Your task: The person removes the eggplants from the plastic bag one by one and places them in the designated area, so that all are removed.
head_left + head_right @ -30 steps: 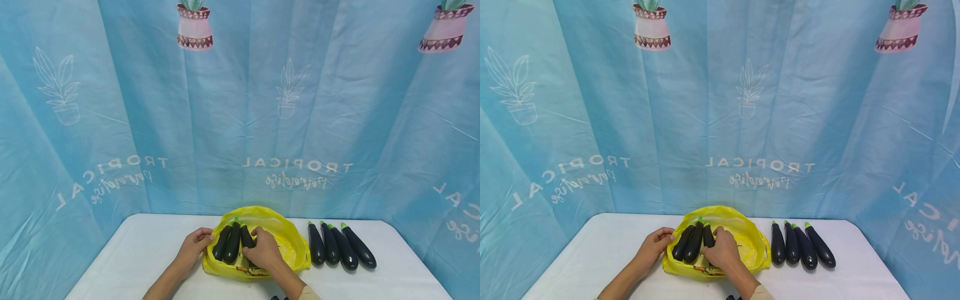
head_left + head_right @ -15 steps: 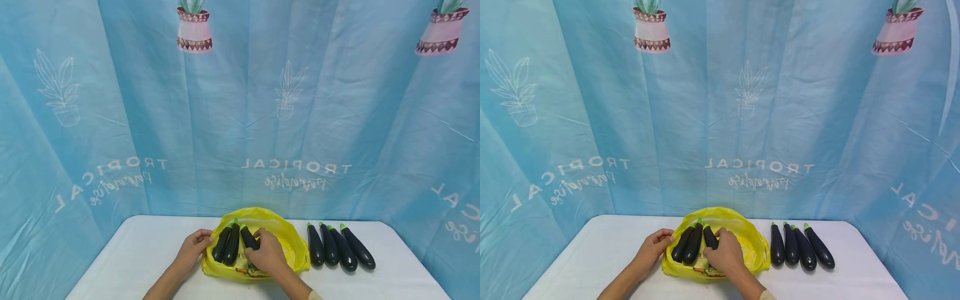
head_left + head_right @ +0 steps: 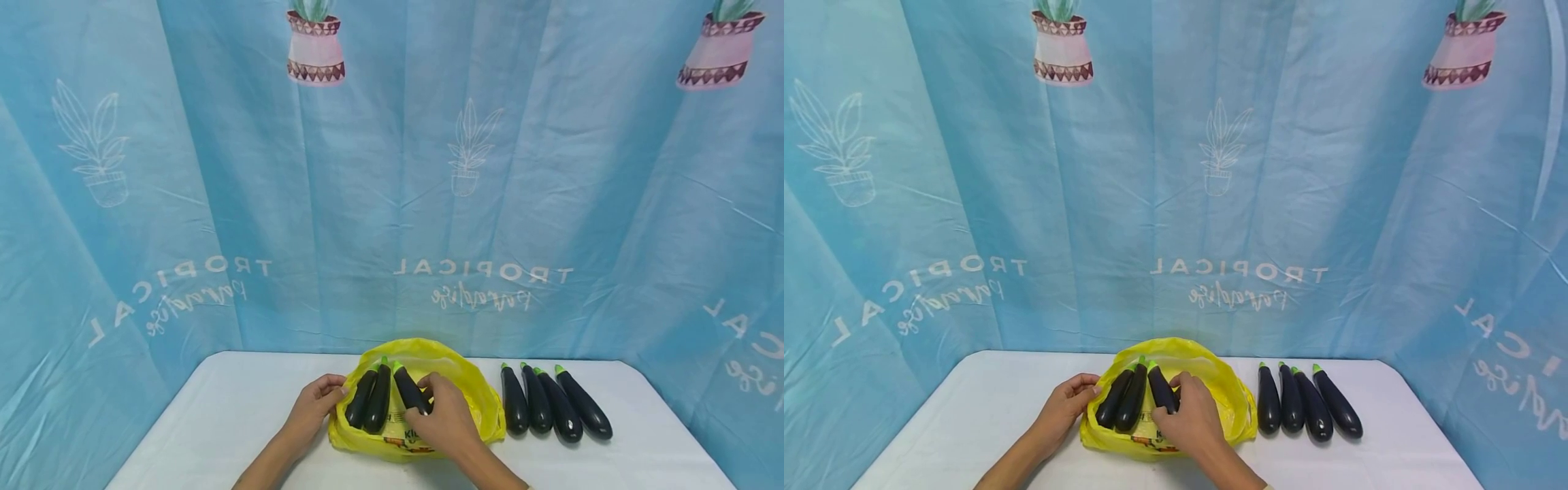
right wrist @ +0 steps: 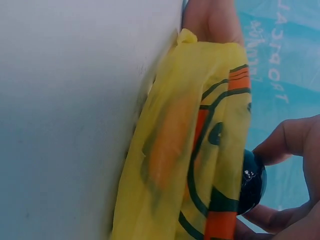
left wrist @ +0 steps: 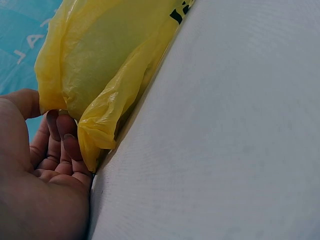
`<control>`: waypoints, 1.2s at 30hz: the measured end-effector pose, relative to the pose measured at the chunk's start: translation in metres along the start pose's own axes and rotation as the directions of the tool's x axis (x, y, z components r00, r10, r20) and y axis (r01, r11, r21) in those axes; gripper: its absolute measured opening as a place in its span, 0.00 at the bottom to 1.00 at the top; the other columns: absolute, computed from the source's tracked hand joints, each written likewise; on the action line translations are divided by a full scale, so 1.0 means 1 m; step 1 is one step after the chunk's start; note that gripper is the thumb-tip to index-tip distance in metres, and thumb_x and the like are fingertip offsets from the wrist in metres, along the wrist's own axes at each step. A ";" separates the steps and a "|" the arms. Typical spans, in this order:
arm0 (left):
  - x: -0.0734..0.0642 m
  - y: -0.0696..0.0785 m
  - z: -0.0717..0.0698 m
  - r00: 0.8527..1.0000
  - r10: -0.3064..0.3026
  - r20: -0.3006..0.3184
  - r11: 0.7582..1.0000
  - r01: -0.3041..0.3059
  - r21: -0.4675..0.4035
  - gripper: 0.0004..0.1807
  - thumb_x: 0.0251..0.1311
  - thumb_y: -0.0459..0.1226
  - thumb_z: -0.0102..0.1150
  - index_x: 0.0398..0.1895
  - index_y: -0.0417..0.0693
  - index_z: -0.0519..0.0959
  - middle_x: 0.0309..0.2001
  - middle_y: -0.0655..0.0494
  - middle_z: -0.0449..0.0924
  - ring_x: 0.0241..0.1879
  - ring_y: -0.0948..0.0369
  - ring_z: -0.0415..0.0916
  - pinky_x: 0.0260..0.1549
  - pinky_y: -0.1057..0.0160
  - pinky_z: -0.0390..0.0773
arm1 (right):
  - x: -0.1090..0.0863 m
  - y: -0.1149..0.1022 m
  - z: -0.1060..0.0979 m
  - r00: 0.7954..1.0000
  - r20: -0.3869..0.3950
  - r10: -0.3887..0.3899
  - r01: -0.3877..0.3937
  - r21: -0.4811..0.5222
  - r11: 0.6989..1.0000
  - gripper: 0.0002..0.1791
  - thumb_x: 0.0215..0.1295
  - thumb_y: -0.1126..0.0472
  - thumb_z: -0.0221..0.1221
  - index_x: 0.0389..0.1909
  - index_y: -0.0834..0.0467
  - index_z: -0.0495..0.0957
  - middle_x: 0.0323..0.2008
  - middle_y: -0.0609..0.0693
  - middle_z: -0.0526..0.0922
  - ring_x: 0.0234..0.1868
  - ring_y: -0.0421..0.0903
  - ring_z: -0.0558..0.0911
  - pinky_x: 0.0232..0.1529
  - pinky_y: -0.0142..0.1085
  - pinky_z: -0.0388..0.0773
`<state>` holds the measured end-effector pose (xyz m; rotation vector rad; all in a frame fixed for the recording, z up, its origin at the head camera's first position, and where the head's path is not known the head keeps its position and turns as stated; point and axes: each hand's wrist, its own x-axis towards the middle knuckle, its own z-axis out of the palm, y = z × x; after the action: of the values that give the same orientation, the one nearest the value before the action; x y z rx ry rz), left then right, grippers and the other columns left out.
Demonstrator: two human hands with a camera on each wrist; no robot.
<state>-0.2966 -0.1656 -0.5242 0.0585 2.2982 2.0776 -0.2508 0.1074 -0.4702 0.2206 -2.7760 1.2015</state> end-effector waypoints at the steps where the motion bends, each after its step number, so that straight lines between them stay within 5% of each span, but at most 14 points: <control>1: 0.000 0.000 0.000 1.000 0.001 0.000 1.000 -0.001 0.000 0.17 0.73 0.39 0.62 0.57 0.36 0.80 0.46 0.50 0.86 0.44 0.58 0.80 0.41 0.64 0.81 | -0.001 0.000 -0.001 1.000 0.002 -0.005 0.005 0.006 1.000 0.25 0.53 0.56 0.67 0.53 0.58 0.79 0.38 0.48 0.80 0.32 0.45 0.76 0.34 0.42 0.76; 22: 0.000 0.001 0.000 1.000 0.001 0.009 1.000 -0.001 0.007 0.17 0.72 0.39 0.62 0.56 0.36 0.80 0.46 0.49 0.86 0.44 0.58 0.80 0.42 0.64 0.81 | -0.030 -0.001 -0.031 0.999 -0.034 -0.036 0.038 0.056 0.998 0.21 0.54 0.60 0.69 0.51 0.53 0.80 0.41 0.47 0.81 0.35 0.44 0.78 0.35 0.39 0.77; 36: 0.002 -0.001 0.001 1.000 -0.003 -0.003 1.000 0.003 0.000 0.16 0.71 0.39 0.63 0.54 0.37 0.80 0.44 0.50 0.85 0.44 0.56 0.79 0.41 0.64 0.81 | -0.044 0.003 -0.056 0.999 -0.049 0.013 -0.007 0.104 0.995 0.25 0.55 0.61 0.70 0.56 0.53 0.80 0.45 0.47 0.82 0.36 0.42 0.80 0.36 0.38 0.79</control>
<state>-0.2982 -0.1649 -0.5253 0.0517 2.2983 2.0781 -0.2058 0.1537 -0.4410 0.1832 -2.6792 1.3359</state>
